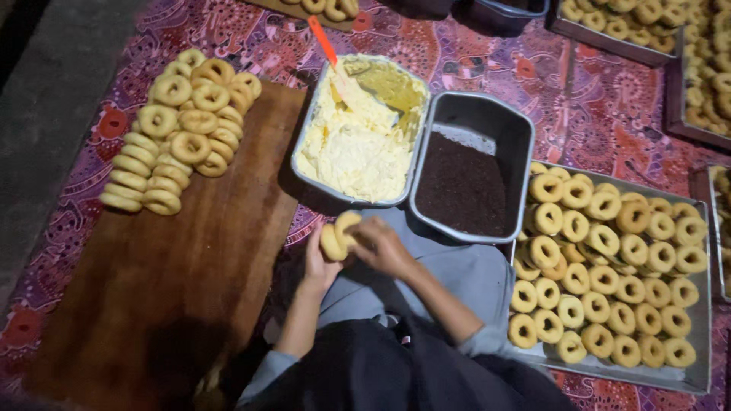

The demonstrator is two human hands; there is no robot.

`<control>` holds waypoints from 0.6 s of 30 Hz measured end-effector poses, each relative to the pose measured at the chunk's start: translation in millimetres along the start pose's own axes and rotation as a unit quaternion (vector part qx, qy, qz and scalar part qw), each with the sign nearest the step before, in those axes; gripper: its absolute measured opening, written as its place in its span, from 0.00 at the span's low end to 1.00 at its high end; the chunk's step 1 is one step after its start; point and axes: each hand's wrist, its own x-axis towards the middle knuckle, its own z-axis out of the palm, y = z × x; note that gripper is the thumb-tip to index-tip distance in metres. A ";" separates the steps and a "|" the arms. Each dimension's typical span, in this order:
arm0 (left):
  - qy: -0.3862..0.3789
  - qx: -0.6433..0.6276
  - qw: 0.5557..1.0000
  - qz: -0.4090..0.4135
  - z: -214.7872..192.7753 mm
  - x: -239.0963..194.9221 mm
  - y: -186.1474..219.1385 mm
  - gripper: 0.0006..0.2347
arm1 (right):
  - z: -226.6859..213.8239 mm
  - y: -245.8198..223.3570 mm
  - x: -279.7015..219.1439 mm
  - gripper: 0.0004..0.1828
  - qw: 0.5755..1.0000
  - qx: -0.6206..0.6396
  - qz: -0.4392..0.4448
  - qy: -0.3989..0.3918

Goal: The person sits on the floor and repeatedly picks up ring-shaped doughnuts, inserts a yellow paste into the center hole using fingers, and places the filled doughnuts onto a metal tray. The process is repeated for multiple doughnuts.

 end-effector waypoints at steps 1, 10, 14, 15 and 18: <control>-0.002 0.000 1.000 -0.015 -7.1 2.0 8.9 0.19 | -1.6 13.4 22.7 0.18 0.998 -0.020 -0.066 0.008; 0.026 -0.144 0.986 0.078 -47.6 87.8 17.8 0.23 | 16.1 27.7 95.4 0.13 0.998 -0.011 -0.056 0.020; 0.035 -0.106 0.989 0.092 -58.3 104.5 1.6 0.22 | 13.5 19.8 89.4 0.11 0.995 -0.033 -0.098 -0.013; 0.012 -0.104 0.987 0.123 -58.4 102.9 -1.2 0.21 | 9.0 22.8 93.9 0.10 0.996 -0.063 -0.069 0.012; 0.015 -0.093 0.984 0.151 -51.5 94.7 -1.7 0.20 | -3.7 29.0 104.7 0.09 0.990 -0.129 -0.016 0.050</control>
